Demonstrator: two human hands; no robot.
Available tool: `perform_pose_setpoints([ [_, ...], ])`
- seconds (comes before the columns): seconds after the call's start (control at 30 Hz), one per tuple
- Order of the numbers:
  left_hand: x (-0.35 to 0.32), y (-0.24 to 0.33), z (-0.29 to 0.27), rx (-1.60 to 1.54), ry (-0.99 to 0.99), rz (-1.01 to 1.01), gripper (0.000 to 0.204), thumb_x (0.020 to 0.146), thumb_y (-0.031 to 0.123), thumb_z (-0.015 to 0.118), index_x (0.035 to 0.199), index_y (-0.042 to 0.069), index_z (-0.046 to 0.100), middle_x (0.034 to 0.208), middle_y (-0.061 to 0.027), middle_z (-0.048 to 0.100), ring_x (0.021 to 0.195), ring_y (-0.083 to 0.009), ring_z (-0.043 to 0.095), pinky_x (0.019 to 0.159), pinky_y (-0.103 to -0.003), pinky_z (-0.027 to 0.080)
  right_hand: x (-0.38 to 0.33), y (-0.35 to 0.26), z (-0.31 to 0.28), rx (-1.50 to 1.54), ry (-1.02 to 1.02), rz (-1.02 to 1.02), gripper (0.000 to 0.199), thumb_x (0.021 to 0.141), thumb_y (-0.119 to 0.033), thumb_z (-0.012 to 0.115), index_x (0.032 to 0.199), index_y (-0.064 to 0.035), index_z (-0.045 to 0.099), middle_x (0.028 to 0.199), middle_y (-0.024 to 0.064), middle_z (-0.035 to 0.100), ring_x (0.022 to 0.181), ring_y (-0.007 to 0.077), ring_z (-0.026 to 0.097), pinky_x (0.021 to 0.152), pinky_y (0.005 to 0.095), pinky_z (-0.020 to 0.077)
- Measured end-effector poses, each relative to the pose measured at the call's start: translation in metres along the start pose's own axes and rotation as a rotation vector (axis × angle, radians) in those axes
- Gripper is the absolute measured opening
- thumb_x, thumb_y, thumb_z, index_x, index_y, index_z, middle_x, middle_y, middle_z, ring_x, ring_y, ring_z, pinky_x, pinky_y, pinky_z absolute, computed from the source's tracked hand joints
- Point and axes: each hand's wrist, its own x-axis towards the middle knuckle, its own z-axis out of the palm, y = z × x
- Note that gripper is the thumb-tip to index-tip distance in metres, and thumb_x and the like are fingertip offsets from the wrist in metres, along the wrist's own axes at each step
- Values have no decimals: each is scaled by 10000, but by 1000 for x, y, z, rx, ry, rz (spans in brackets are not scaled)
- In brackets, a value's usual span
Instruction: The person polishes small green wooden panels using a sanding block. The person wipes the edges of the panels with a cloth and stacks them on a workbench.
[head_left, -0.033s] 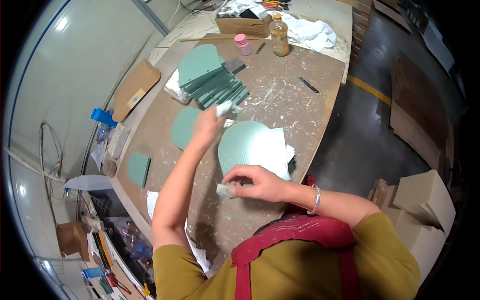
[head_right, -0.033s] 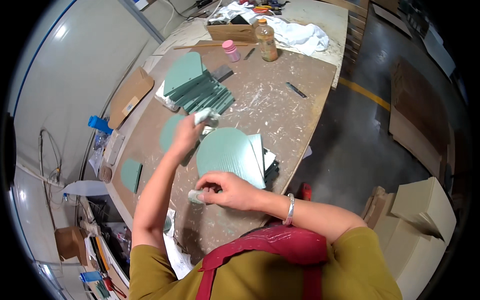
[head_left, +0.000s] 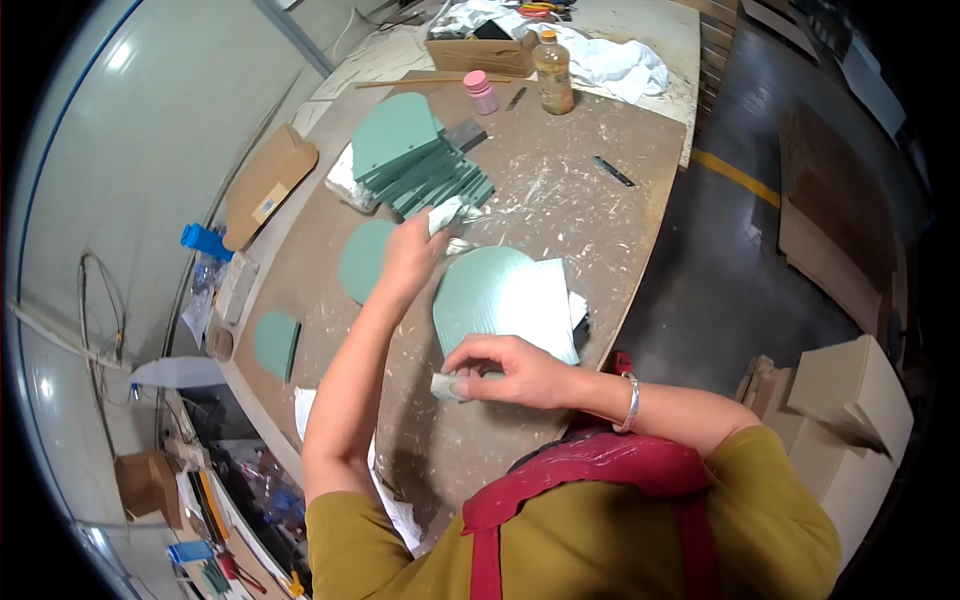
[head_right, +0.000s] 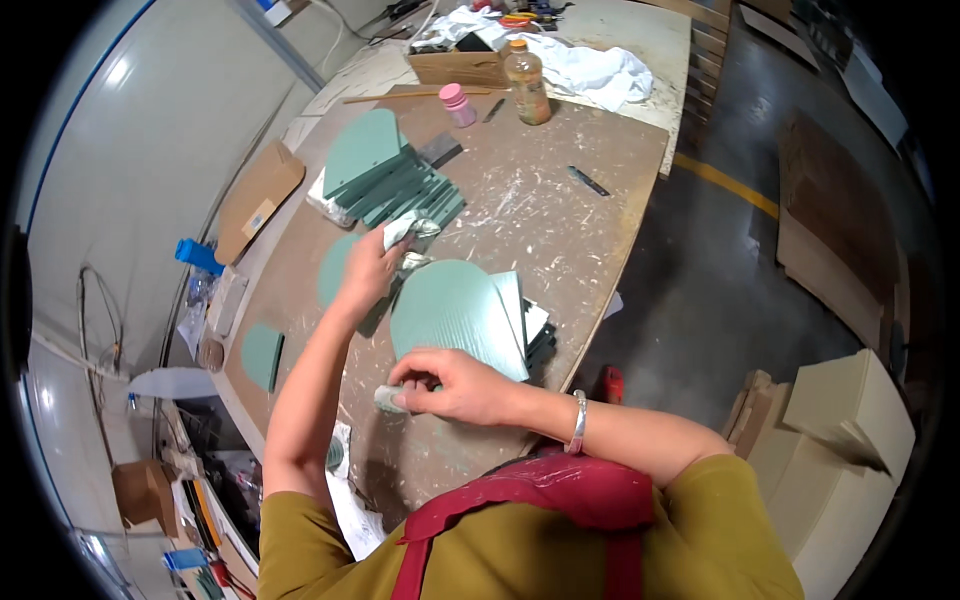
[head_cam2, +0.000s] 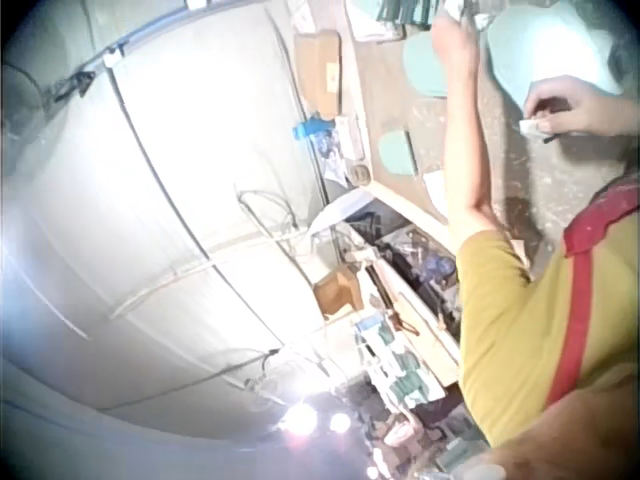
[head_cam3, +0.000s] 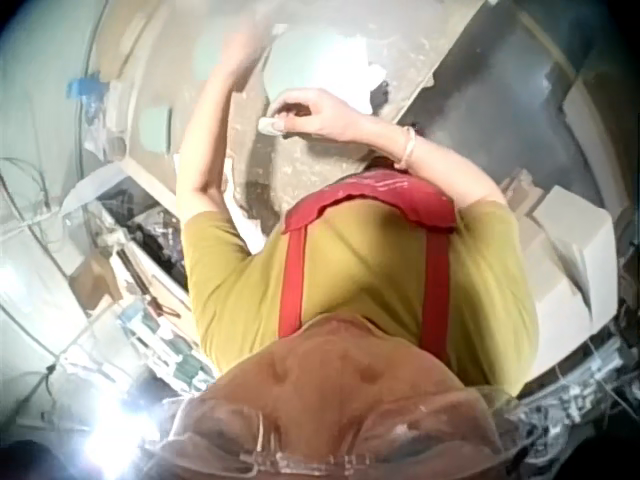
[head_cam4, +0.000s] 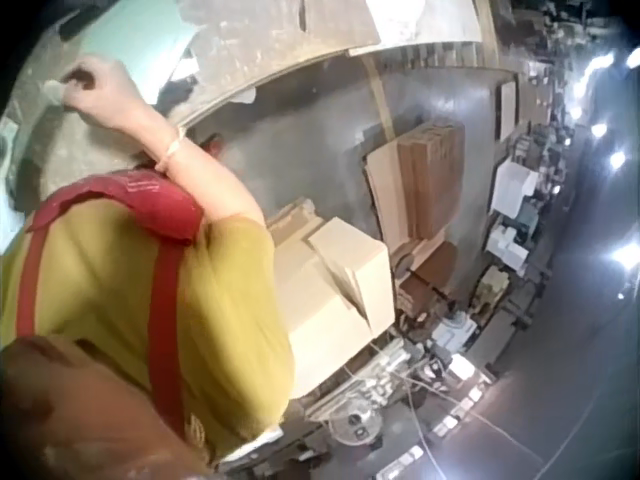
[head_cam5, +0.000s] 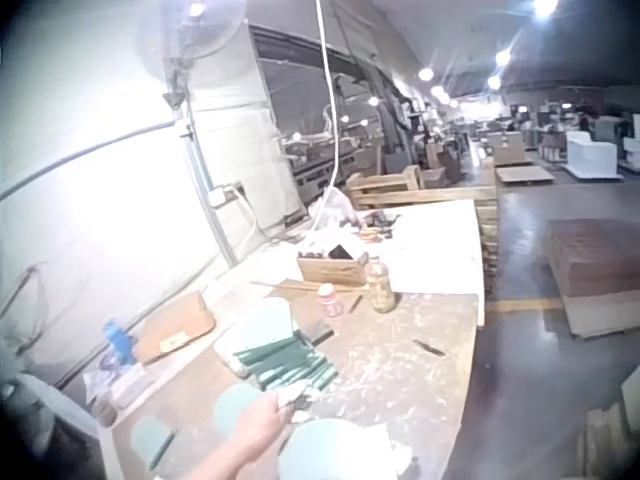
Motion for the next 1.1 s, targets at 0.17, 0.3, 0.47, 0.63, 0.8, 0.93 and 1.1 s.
perform_pose_setpoints([
  [0.17,14,15,24,305,-106,178,327,895,315,685,1090,53,665,998,-203,688,949,-401,657,807,-452,519,-1,-4,-2,25,-20,20,304,923,-252,707,1082,-1,642,939,61,592,827,148,555,783,303,478],
  [0.3,23,34,27,227,-180,339,298,885,315,694,1020,52,658,1084,-189,675,1008,-373,643,817,-458,509,-2,3,1,-59,2,-46,327,904,-281,705,1052,2,633,941,96,597,802,206,569,764,338,487],
  [0.47,35,36,43,362,-308,510,286,828,239,743,1045,70,666,955,-147,642,941,-374,616,826,-446,495,-2,-3,6,-237,-45,-70,315,907,-218,707,1124,-2,636,992,97,603,843,202,599,773,330,505],
  [0.63,7,84,56,167,-431,915,293,762,203,761,1012,87,660,1008,-106,638,970,-328,611,849,-441,482,-4,4,3,-193,6,-76,351,889,-296,688,1073,-1,639,969,137,609,856,266,618,775,379,506],
  [0.8,-11,85,73,295,-507,1115,293,754,166,743,1009,86,623,1062,-94,610,1031,-318,585,862,-437,477,-5,-7,3,-269,-35,33,352,905,-247,702,1146,5,644,989,104,609,878,213,617,801,338,510],
  [0.93,38,56,79,209,-253,838,281,756,112,697,1020,73,611,1015,-133,591,986,-362,566,854,-456,465,-6,-1,6,-173,4,-29,385,904,-317,687,1103,10,640,952,116,582,837,242,583,765,368,488],
  [1.1,45,1,42,311,-36,295,200,894,180,641,1022,26,644,1020,-173,649,996,-414,607,834,-488,490,-5,-4,3,-199,-25,-10,375,916,-309,682,1113,8,638,937,110,577,842,231,570,763,353,476],
])
